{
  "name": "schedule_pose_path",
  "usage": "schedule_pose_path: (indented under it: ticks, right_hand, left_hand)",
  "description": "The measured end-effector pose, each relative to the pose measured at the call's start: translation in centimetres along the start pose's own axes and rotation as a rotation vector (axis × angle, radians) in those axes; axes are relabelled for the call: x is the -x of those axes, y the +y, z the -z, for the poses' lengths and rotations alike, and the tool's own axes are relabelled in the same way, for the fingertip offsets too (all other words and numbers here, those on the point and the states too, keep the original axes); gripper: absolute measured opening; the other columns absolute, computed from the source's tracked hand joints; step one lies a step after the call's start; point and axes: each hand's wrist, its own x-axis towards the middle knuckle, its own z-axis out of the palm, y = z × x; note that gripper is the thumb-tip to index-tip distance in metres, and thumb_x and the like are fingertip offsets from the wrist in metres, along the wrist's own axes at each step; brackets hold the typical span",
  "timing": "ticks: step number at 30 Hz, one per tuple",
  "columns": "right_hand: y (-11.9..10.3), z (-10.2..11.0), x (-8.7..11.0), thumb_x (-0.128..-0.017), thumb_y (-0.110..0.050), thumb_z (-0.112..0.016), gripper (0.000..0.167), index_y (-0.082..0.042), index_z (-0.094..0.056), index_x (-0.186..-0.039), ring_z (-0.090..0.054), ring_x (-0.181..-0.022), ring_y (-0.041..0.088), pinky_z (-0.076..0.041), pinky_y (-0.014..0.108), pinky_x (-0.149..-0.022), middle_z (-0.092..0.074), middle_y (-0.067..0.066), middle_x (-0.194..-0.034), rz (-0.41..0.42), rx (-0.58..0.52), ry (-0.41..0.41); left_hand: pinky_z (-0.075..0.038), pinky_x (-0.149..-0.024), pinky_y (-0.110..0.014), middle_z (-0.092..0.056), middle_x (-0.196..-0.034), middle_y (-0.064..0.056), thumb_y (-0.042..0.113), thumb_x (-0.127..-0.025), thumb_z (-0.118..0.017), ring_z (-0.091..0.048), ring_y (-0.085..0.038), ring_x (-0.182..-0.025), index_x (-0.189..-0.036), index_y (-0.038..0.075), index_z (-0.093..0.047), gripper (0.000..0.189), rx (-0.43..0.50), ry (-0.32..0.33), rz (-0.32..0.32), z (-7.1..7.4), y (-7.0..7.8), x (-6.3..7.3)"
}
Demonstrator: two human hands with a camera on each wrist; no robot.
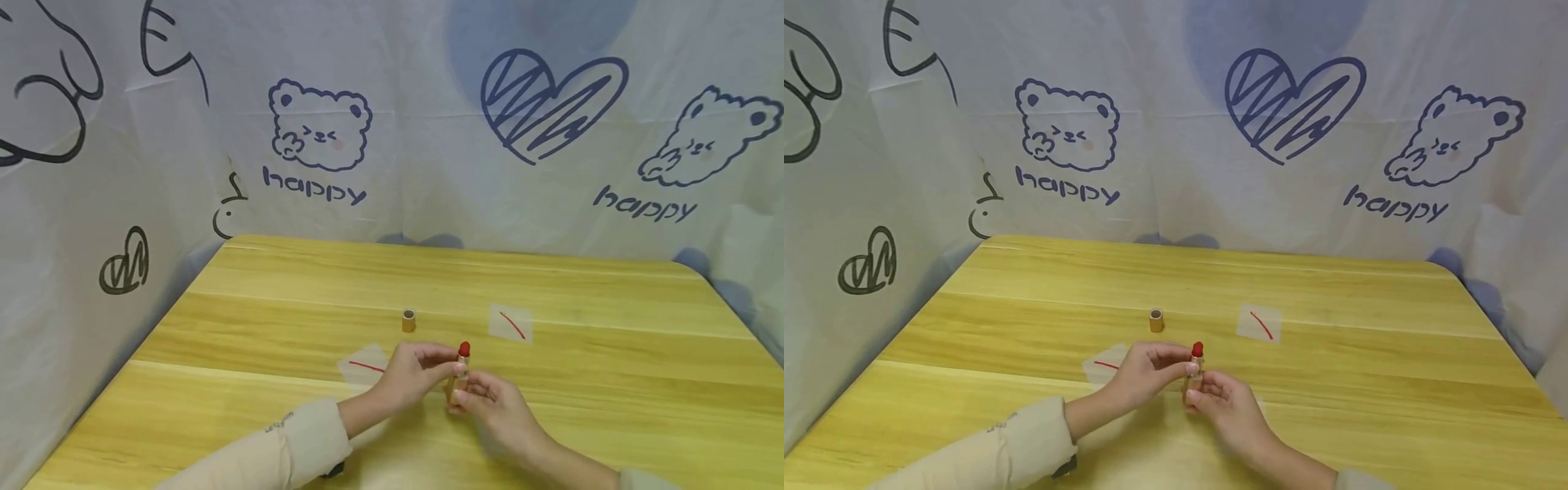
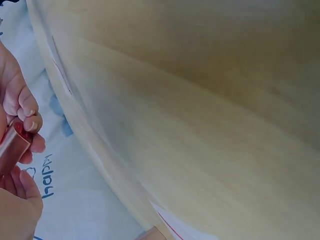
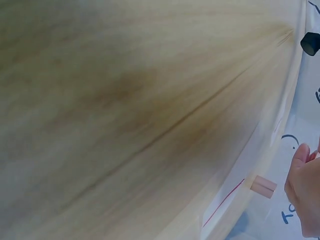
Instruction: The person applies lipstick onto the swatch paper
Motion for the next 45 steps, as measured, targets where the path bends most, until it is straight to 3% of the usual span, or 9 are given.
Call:
schedule_pose_path:
  ticks: [4,12,22,33,41,45]
  right_hand:
    - [0.13,0.11,-0.07,-0.091,-0.005,-0.055,0.038,0.021,-0.046,-0.117,-0.065,-0.087,0.003,-0.055,0.023,-0.081,-0.059,0.033,-0.109,0.023,0.008,-0.018]
    - [0.44,0.27,-0.24,-0.091,-0.008,-0.057,0.04,0.021,-0.047,-0.116,-0.065,-0.086,0.003,-0.055,0.022,-0.081,-0.056,0.038,-0.107,0.092,0.049,-0.063]
    - [0.53,0.62,-0.41,-0.091,-0.008,-0.056,0.036,0.02,-0.05,-0.112,-0.063,-0.085,0.0,-0.054,0.019,-0.079,-0.059,0.034,-0.102,0.154,0.1,-0.087]
    - [0.52,0.65,-0.42,-0.09,-0.008,-0.058,0.034,0.018,-0.052,-0.11,-0.062,-0.083,0.0,-0.054,0.018,-0.078,-0.061,0.031,-0.101,0.126,0.117,-0.043]
    - [0.45,0.56,-0.48,-0.089,-0.011,-0.06,0.035,0.016,-0.053,-0.11,-0.063,-0.084,0.0,-0.053,0.018,-0.078,-0.061,0.032,-0.103,0.117,0.129,-0.027]
    - [0.24,0.61,-0.56,-0.089,-0.011,-0.061,0.035,0.016,-0.053,-0.111,-0.063,-0.085,0.0,-0.053,0.017,-0.078,-0.062,0.031,-0.103,0.109,0.131,-0.02]
  left_hand:
    - [-0.053,-0.074,-0.015,-0.069,-0.1,-0.021,0.01,-0.085,-0.066,-0.068,-0.022,-0.086,-0.099,-0.006,-0.069,0.021,-0.021,-0.032,-0.011,0.35,-0.06,0.02]
    - [-0.054,-0.076,-0.018,-0.066,-0.105,-0.024,0.008,-0.086,-0.065,-0.067,-0.028,-0.092,-0.105,-0.008,-0.065,0.025,0.031,-0.083,0.039,0.79,-0.04,0.01]
    - [-0.054,-0.078,-0.018,-0.065,-0.105,-0.026,0.004,-0.086,-0.063,-0.066,-0.03,-0.094,-0.106,-0.01,-0.064,0.025,0.041,-0.134,0.015,0.98,0.25,-0.06]
    - [-0.054,-0.076,-0.017,-0.066,-0.104,-0.025,0.005,-0.085,-0.065,-0.067,-0.029,-0.091,-0.103,-0.009,-0.065,0.023,0.026,-0.1,-0.003,0.78,0.27,0.06]
    - [-0.053,-0.074,-0.015,-0.068,-0.099,-0.024,0.006,-0.082,-0.068,-0.068,-0.02,-0.085,-0.099,-0.008,-0.067,0.022,0.019,-0.019,-0.012,0.42,0.15,0.29]
    - [-0.054,-0.075,-0.017,-0.069,-0.098,-0.023,0.007,-0.082,-0.069,-0.069,-0.023,-0.087,-0.097,-0.008,-0.068,0.021,0.019,0.017,-0.025,0.24,0.1,0.34]
